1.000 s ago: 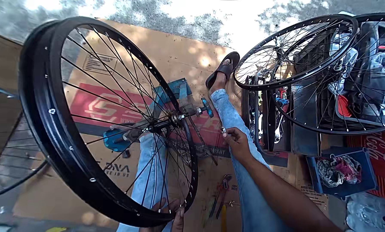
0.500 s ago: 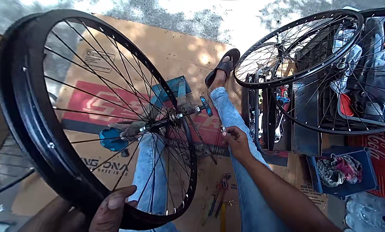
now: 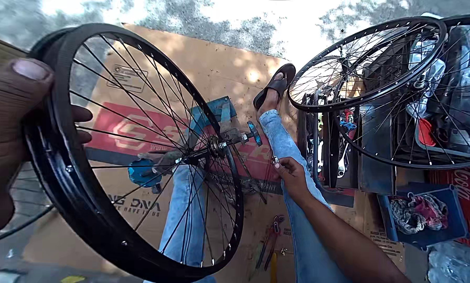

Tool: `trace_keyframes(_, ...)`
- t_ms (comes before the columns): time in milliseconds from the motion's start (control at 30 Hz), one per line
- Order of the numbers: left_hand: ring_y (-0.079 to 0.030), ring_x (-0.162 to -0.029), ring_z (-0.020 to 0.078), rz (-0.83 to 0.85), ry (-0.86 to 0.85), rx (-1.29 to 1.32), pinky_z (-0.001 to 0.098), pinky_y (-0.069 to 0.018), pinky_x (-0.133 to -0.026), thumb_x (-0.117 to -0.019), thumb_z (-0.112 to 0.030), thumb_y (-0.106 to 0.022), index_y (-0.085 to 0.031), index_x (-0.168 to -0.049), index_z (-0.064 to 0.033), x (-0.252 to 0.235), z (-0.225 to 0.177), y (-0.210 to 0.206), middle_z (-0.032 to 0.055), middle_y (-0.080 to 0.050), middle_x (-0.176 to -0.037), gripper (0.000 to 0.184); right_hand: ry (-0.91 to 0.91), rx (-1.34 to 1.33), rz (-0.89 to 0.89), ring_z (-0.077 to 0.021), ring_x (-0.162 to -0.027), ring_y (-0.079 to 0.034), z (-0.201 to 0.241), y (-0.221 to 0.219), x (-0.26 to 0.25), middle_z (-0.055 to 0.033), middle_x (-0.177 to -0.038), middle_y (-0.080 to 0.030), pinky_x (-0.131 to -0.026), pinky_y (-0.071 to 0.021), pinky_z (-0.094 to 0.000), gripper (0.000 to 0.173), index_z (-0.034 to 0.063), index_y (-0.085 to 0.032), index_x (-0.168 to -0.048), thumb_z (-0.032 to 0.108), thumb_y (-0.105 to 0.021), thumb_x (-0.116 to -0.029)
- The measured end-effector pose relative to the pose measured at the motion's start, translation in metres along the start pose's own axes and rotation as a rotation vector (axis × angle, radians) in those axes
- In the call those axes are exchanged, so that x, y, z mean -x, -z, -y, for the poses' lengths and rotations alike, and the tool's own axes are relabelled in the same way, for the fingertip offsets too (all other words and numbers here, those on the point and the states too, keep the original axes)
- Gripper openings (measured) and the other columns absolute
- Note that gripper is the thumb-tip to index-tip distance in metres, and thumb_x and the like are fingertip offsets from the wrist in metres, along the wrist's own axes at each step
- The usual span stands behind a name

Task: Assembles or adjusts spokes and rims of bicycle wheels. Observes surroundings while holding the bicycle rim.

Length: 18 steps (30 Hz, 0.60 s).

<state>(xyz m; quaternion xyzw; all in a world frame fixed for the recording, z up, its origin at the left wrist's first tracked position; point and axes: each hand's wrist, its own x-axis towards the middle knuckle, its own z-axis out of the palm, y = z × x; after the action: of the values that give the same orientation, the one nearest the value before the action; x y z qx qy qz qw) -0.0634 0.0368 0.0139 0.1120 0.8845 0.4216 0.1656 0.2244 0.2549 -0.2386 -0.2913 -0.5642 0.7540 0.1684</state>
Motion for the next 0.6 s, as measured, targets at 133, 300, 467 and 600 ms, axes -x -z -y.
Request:
trace_keyframes(133,-0.065,-0.066,0.0063,-0.038,-0.061,0.042,0.027,-0.0583,-0.058,-0.0982,-0.053,-0.061,-0.063,-0.102,-0.0223,0.001,-0.009,-0.015,-0.0072,-0.064,-0.079,0.031,-0.003,0.012,0.001,-0.0128,-0.066,-0.065,0.0,0.0,-0.001,-0.0081,-0.087,-0.069,-0.064,-0.0582,-0.0287,0.015,-0.0003,-0.065,-0.107,0.013,-0.062,-0.1008)
trace_keyframes(300,-0.069,-0.084,0.01,-0.058,-0.131,0.264,0.0288,-0.0585,-0.073,-0.1042,-0.045,-0.055,-0.064,-0.114,-0.0166,0.03,-0.002,-0.017,-0.0038,-0.069,-0.097,0.032,0.006,0.032,0.009,-0.014,-0.064,-0.064,0.003,-0.002,0.003,-0.0084,-0.09,-0.069,-0.06,-0.0576,-0.0288,0.015,0.0028,-0.066,-0.109,0.015,-0.062,-0.102)
trace_keyframes(467,-0.064,-0.105,0.0066,-0.295,0.053,0.249,0.0251,-0.0546,-0.089,-0.1021,-0.007,-0.046,-0.042,-0.14,0.0063,0.133,0.045,-0.061,0.0081,-0.06,-0.124,0.04,0.02,0.026,-0.013,-0.0118,-0.063,-0.064,0.011,-0.003,0.005,-0.0068,-0.09,-0.07,-0.059,-0.0574,-0.0272,0.015,0.0025,-0.066,-0.112,0.012,-0.06,-0.1019)
trace_keyframes(600,-0.056,-0.128,0.0286,0.207,0.29,-0.172,0.0426,-0.0458,-0.108,-0.0936,-0.003,-0.057,-0.044,-0.146,0.01,0.222,0.168,-0.124,0.0258,-0.054,-0.142,0.055,-0.016,0.07,0.025,-0.0136,-0.056,-0.059,0.019,-0.004,0.015,-0.0077,-0.083,-0.068,-0.053,-0.0541,-0.0272,0.018,0.0093,-0.068,-0.115,0.021,-0.059,-0.1037)
